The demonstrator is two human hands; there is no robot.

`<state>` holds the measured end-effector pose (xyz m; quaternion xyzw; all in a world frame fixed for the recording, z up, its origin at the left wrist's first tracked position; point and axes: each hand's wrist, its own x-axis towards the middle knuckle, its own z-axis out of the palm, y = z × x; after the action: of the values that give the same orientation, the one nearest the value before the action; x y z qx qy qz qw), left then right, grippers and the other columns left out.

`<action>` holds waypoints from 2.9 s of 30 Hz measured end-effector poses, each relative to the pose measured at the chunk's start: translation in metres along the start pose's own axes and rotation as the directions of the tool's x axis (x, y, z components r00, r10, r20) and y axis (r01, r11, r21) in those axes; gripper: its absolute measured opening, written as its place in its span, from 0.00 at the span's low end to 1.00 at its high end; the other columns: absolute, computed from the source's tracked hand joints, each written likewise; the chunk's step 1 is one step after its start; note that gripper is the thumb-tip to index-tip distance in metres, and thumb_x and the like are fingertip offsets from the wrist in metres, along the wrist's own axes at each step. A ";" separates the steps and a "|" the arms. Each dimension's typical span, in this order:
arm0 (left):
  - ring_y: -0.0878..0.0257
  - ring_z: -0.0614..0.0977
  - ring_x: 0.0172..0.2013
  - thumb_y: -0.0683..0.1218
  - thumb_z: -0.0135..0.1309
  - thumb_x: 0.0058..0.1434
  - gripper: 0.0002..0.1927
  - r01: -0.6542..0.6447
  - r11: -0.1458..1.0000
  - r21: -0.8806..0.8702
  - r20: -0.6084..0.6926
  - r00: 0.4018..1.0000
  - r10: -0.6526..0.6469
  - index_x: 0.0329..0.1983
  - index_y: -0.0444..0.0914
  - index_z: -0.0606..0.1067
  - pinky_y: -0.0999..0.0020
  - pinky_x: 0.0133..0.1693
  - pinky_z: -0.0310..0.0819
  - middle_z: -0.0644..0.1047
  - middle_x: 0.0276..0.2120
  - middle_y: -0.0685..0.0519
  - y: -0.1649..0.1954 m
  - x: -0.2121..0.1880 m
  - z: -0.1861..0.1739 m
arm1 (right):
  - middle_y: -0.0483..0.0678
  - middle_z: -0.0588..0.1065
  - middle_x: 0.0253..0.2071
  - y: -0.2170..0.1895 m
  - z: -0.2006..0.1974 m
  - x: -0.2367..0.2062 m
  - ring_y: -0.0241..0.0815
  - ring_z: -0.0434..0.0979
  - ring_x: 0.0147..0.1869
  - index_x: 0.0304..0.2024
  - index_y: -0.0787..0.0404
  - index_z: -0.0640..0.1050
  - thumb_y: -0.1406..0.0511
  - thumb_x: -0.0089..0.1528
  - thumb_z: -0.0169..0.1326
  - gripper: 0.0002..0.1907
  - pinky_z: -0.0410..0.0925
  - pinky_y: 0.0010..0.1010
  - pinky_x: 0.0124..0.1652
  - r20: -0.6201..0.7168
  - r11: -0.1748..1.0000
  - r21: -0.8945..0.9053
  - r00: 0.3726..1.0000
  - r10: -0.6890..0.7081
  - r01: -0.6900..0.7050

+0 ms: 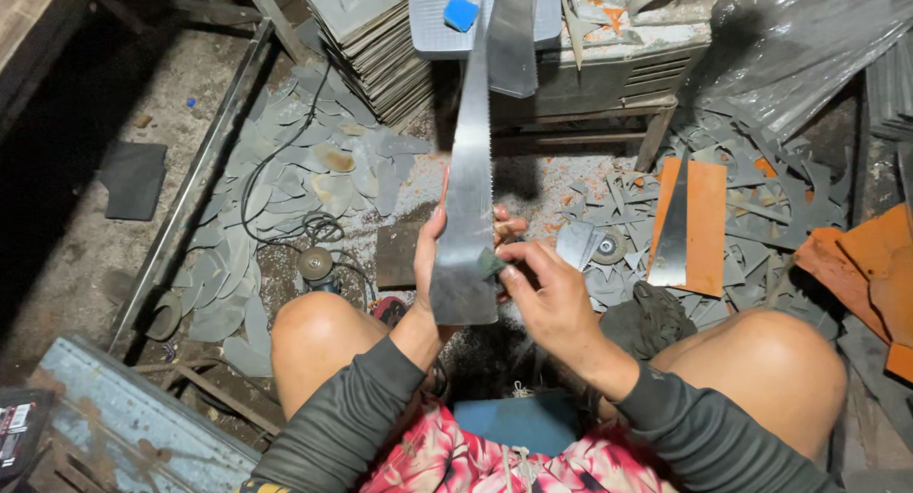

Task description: The person sits on the floor and uses a small abrasive pad to smooth the surface of several long, thin metal sheets. They handle the sheets one at a time, rubbing the pad along the length of each piece, then placing the finished sheet on a nearby stack.

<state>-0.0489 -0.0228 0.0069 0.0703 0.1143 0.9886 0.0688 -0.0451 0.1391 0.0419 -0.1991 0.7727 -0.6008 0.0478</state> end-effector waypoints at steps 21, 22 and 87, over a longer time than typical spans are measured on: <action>0.41 0.67 0.68 0.66 0.35 0.75 0.40 0.207 0.974 -0.095 0.220 0.958 -0.182 0.78 0.34 0.55 0.50 0.70 0.60 0.61 0.73 0.36 -0.013 -0.009 0.004 | 0.56 0.73 0.49 -0.024 0.008 -0.001 0.58 0.75 0.52 0.56 0.67 0.74 0.76 0.56 0.57 0.24 0.70 0.42 0.50 0.168 0.707 -0.360 0.788 -0.592 0.608; 0.42 0.67 0.69 0.65 0.35 0.74 0.39 0.146 0.988 -0.051 0.134 0.981 -0.138 0.78 0.34 0.54 0.49 0.70 0.60 0.61 0.72 0.38 -0.010 -0.006 0.006 | 0.57 0.73 0.49 -0.025 0.011 -0.015 0.58 0.75 0.52 0.56 0.67 0.73 0.76 0.55 0.58 0.25 0.70 0.42 0.50 0.215 0.706 -0.329 0.778 -0.590 0.626; 0.49 0.79 0.41 0.39 0.50 0.55 0.43 0.546 0.765 0.341 -0.125 0.833 -0.539 0.75 0.34 0.51 0.55 0.46 0.78 0.71 0.50 0.30 -0.018 -0.033 0.019 | 0.57 0.75 0.46 0.003 -0.064 -0.006 0.57 0.76 0.49 0.53 0.71 0.76 0.73 0.60 0.58 0.19 0.71 0.42 0.49 0.139 0.558 -0.533 0.717 -0.683 0.635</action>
<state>-0.0115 -0.0065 0.0167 0.0358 0.3109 0.8884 0.3359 -0.0608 0.2001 0.0557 -0.4529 0.7799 -0.3360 -0.2716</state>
